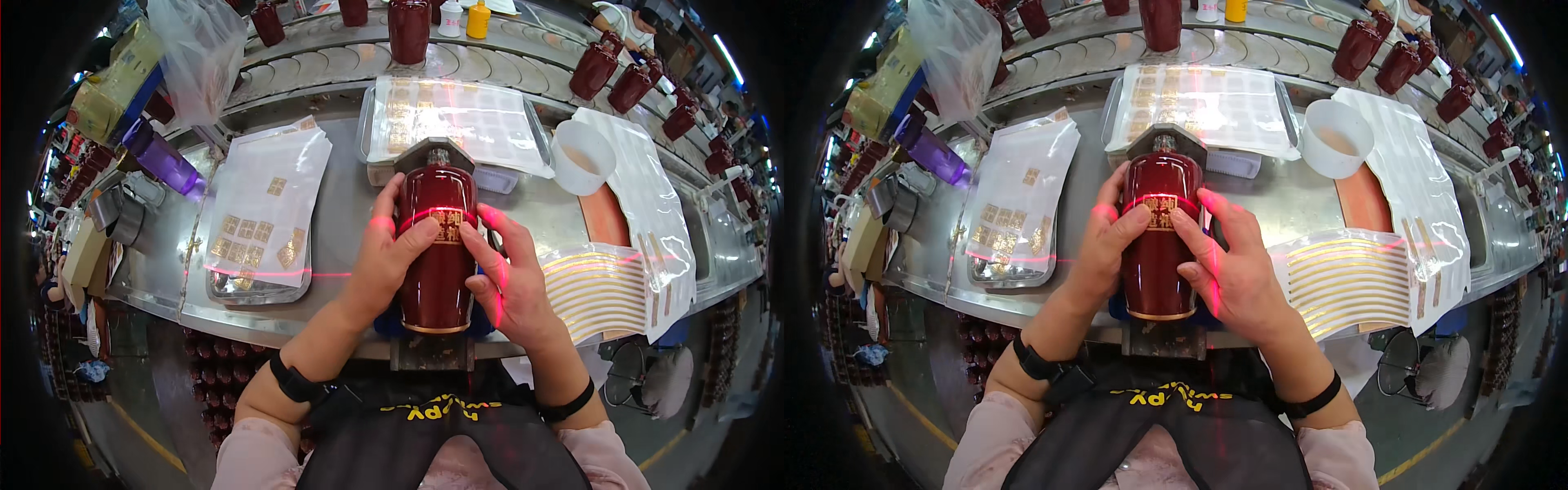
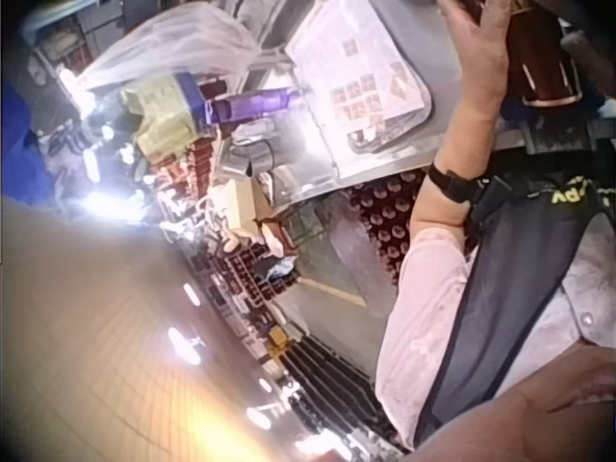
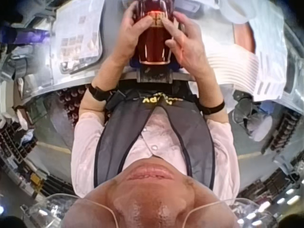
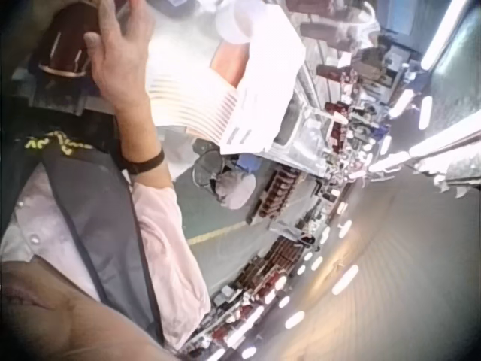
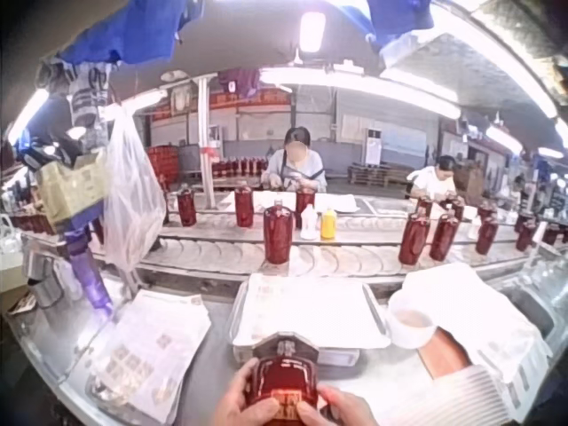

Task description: Manually applying decorative labels and neck seals to red ceramic liquor bottles at an assembly line bench.

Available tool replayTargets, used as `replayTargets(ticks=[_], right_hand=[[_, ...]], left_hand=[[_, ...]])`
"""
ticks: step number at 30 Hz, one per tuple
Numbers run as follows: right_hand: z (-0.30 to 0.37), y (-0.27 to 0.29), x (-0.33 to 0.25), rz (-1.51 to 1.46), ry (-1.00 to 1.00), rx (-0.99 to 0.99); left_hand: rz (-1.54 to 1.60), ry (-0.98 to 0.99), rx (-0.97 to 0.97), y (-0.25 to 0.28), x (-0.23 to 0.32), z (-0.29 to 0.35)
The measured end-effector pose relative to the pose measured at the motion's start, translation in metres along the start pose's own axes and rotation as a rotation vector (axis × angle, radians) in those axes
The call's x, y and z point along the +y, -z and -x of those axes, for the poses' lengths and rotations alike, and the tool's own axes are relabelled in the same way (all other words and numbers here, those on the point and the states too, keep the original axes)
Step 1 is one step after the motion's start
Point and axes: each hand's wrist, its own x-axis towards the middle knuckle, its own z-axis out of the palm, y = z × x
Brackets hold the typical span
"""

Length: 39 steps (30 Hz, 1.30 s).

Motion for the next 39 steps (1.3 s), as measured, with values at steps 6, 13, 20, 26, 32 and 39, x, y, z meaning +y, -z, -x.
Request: replayTargets(ticks=[6, 13, 20, 26, 32, 39], right_hand=[[0.002, 0.003, -0.003, -0.030, -0.080, 0.179], [-0.033, 0.022, -0.008, -0.261, -0.301, 0.083], [-0.043, 0.037, -0.018, 0.234, 0.318, 0.018], [-0.084, 0.032, 0.005, -0.087, 0.071, -0.041], [-0.058, 0.034, -0.029, 0.211, 0.359, -0.084], [-0.012, 0.024, -0.028, -0.901, -0.753, 0.166]], left_hand=[[-0.057, -0.014, 0.032, 0.000, -0.003, 0.003], [-0.138, -0.049, 0.031, 0.001, -0.008, 0.001], [-0.008, -0.010, 0.024, 0.002, -0.005, 0.005], [0.019, -0.020, -0.032, 0.008, -0.007, 0.003], [0.063, -0.012, -0.009, 0.012, -0.011, 0.006], [0.038, -0.006, -0.014, -0.002, 0.002, 0.006]])
